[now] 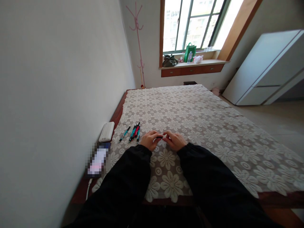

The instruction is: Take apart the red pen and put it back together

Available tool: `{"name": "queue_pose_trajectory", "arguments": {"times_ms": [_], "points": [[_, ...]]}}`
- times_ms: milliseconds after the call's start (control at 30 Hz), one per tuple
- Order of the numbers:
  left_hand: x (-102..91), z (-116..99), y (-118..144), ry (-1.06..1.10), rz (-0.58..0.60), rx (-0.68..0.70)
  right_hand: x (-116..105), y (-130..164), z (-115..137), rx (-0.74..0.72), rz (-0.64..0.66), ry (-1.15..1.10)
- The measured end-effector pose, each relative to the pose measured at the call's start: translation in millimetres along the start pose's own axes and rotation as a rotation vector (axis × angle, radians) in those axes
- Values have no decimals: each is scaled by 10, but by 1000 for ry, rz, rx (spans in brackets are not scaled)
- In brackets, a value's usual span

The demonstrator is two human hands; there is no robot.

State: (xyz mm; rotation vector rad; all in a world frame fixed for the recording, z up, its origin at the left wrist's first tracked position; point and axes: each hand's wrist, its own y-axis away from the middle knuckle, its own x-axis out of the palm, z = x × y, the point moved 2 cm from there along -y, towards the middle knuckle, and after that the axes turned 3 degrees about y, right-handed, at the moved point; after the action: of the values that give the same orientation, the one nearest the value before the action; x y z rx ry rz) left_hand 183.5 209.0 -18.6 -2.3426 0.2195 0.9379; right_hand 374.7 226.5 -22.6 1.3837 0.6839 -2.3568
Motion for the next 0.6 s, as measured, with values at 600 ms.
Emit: {"name": "queue_pose_trajectory", "arguments": {"times_ms": [600], "points": [[-24,-15,-12,89,16,-38,66,21,-92,-149,-129,-73]]}}
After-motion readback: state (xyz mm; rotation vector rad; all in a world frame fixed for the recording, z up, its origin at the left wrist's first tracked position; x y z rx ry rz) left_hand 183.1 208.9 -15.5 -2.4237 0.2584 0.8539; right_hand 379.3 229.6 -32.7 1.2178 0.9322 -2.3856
